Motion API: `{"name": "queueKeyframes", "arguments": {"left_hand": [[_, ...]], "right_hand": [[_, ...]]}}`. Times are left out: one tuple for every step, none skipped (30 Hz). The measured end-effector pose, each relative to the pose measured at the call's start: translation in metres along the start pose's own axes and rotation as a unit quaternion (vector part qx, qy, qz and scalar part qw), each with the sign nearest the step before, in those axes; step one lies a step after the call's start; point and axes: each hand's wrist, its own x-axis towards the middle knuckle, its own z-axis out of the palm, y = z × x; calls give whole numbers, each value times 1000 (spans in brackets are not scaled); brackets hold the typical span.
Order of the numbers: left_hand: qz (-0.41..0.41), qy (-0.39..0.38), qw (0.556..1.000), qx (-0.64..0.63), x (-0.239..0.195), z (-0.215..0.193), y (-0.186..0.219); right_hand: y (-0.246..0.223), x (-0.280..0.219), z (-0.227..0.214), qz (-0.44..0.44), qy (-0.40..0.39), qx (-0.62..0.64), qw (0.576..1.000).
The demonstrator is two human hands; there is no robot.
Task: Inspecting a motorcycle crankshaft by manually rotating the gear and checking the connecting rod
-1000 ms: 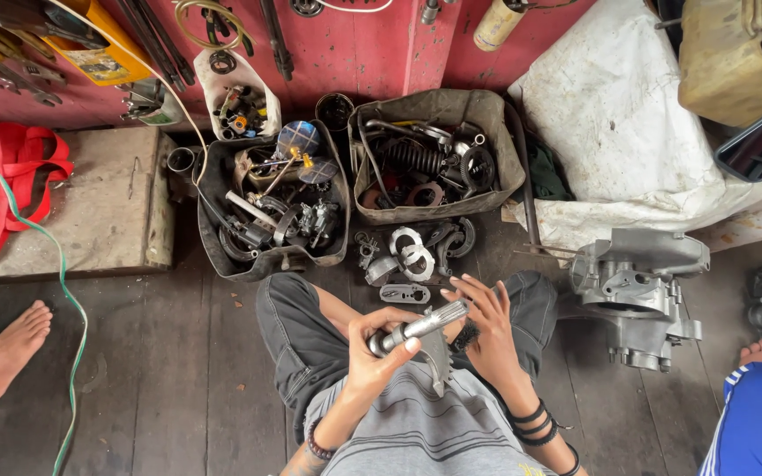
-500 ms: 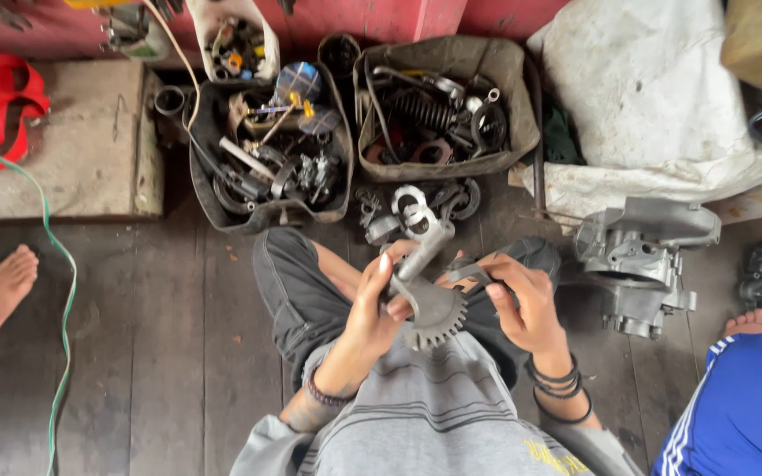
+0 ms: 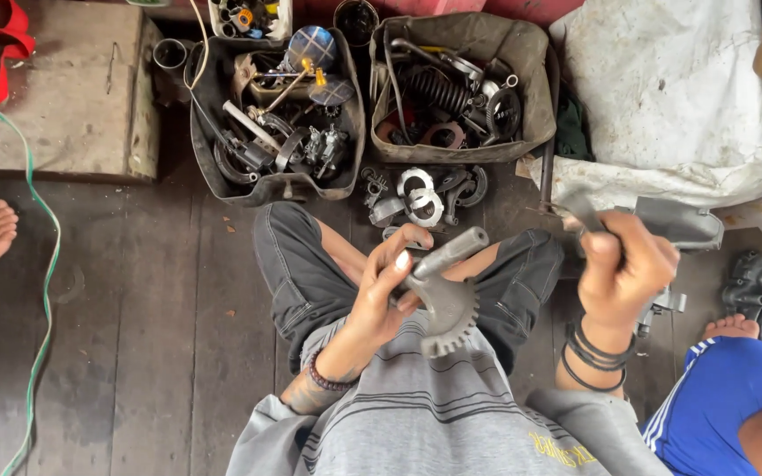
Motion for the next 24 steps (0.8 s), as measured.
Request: {"name": "queueKeyframes", "arguments": {"left_hand": [[2,0,1000,-2,0,0,-1],[56,24,995,73,-4,0,-3],[109,49,982,148,-7,0,-5],[108,49,982,145,-6,2,-3],[164,62,959,222,-5,5,-1],[219,74,926,299,-3,6,1],[220,73,926,298,-1,13,4],[255,79,895,357,-1,19,8],[290,85,859,414,0,25,12],[290,86,858,414,0,26,15],[318,91,824,460,1,28,19],[345,95,786,504,3,29,23],[345,93,786,505,5,26,25],[359,83,770,520,6,24,26],[372,72,755,536,6,22,27],[372,73,754,536,6,23,27],[374,66,755,535,5,23,28],[377,59,754,535,5,23,29],[378,59,753,536,6,24,32],[391,47,740,545,7,24,35],[404,35,727,554,7,25,37],[403,35,727,555,7,25,37],[397,30,731,554,8,25,36],[394,23,734,552,10,24,36]], "right_hand": [[-5,-1,4,-2,-1,-1,1000],[-11,-4,6,14,-11,17,1000],[-17,-8,8,31,-21,34,999],[-22,-11,12,31,-22,31,999],[-27,-14,16,32,-49,67,996],[-31,-16,21,33,-74,104,991],[-40,-11,23,32,-73,102,992],[-50,-5,25,16,-79,121,989],[-60,0,27,0,-84,139,987],[-66,2,28,0,-84,140,987],[-71,3,28,-21,-86,125,988],[-77,4,29,-42,-87,109,989],[-72,5,28,-42,-85,109,990],[-67,4,25,-47,-66,85,993],[-62,2,23,-53,-47,61,996],[-61,-3,26,-52,-48,61,996],[-60,-8,30,-61,-51,57,995],[-59,-12,34,-70,-52,53,995],[-57,-13,34,-71,-51,54,995],[-56,-15,34,-71,-58,68,993],[-55,-17,34,-71,-65,82,992],[-57,-11,30,-69,-66,83,992],[-59,-4,26,-69,-54,79,993],[-61,3,23,-71,-40,75,994]]}}
